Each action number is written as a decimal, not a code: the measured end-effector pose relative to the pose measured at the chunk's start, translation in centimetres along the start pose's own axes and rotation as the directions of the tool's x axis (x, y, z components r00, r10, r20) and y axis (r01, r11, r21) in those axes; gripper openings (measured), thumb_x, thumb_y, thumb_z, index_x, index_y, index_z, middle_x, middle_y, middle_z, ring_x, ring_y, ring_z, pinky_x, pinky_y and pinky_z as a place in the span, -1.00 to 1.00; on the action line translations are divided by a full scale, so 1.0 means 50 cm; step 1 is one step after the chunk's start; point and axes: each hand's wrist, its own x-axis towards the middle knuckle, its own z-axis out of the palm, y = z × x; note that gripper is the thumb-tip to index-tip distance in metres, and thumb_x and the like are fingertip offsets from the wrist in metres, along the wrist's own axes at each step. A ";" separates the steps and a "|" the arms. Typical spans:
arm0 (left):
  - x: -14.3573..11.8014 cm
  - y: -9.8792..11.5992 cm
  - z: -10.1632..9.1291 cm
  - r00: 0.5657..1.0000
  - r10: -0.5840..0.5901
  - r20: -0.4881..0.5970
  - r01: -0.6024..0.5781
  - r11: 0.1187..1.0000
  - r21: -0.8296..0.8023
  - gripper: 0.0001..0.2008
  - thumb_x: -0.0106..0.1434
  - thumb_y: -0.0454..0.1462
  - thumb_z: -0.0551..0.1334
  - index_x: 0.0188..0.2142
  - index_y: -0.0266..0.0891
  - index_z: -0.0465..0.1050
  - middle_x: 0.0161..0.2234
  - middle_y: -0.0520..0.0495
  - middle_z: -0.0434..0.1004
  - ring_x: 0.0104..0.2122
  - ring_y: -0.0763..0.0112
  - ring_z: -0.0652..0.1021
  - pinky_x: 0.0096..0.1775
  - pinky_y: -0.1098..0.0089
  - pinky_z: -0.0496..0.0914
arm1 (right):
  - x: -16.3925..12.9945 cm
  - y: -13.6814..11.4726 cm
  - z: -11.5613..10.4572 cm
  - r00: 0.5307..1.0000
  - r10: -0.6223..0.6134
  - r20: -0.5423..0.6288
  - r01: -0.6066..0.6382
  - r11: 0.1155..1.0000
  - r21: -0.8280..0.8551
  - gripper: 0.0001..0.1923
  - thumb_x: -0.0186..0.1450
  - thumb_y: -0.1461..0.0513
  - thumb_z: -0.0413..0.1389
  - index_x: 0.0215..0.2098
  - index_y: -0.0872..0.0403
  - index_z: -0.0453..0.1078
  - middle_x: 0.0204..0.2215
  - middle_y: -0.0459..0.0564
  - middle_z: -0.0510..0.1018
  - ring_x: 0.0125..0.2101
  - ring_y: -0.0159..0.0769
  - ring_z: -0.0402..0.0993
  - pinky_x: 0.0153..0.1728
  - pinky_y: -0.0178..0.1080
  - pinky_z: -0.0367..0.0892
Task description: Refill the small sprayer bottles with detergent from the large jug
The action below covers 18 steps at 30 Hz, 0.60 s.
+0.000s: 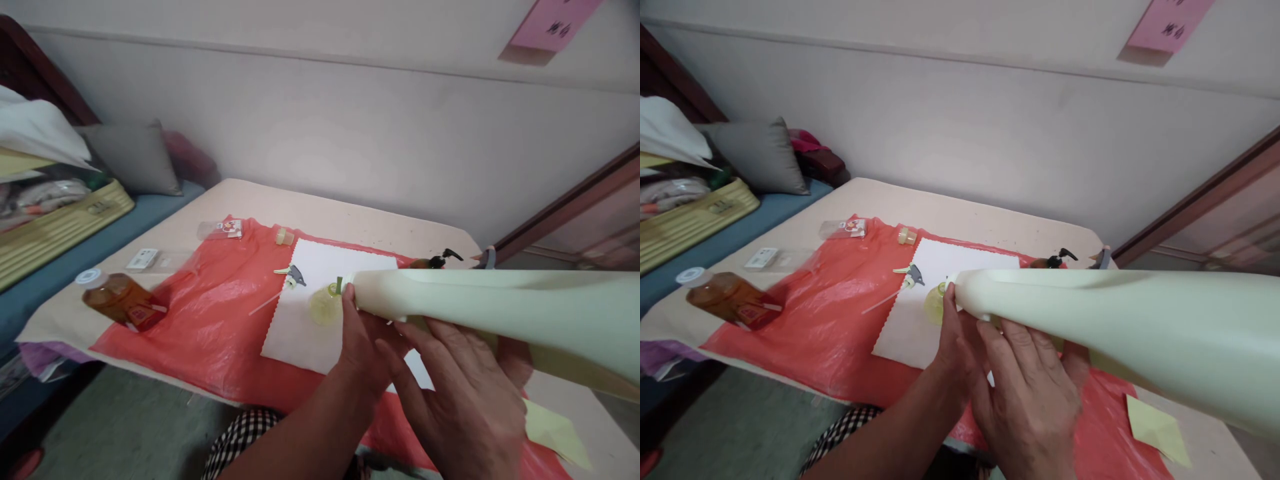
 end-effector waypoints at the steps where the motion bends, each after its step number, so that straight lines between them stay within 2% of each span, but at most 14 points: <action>1: 0.000 0.000 0.001 1.000 0.000 0.013 0.000 1.000 -0.010 -0.30 0.34 0.18 0.07 0.07 -0.38 0.52 0.04 -0.33 0.60 0.09 -0.05 0.56 0.13 0.10 0.45 | 0.000 0.000 -0.001 1.000 0.002 0.003 -0.002 1.000 0.003 -0.82 0.41 0.16 0.16 -0.11 0.09 0.49 -0.15 0.18 0.69 -0.16 0.00 0.64 0.09 0.13 0.31; 10: 0.000 0.001 0.007 0.999 -0.002 0.047 0.003 1.000 -0.023 -0.30 0.32 0.19 0.08 0.01 -0.39 0.54 0.00 -0.33 0.61 0.11 -0.03 0.55 0.18 0.15 0.42 | 0.008 -0.003 -0.002 1.000 -0.025 -0.010 0.025 1.000 0.001 -0.83 0.41 0.16 0.17 -0.13 0.09 0.48 -0.18 0.14 0.70 -0.20 -0.06 0.64 0.06 0.06 0.31; 18: 0.003 0.000 0.008 0.999 0.000 0.036 -0.001 1.000 0.024 -0.25 0.32 0.21 0.03 0.08 -0.41 0.50 0.00 -0.35 0.60 0.11 -0.05 0.54 0.19 0.12 0.41 | 0.004 -0.003 0.000 0.999 -0.032 -0.026 0.032 0.999 -0.001 -0.83 0.38 0.19 0.21 -0.10 0.09 0.49 -0.15 0.15 0.69 -0.18 -0.05 0.64 0.06 0.05 0.31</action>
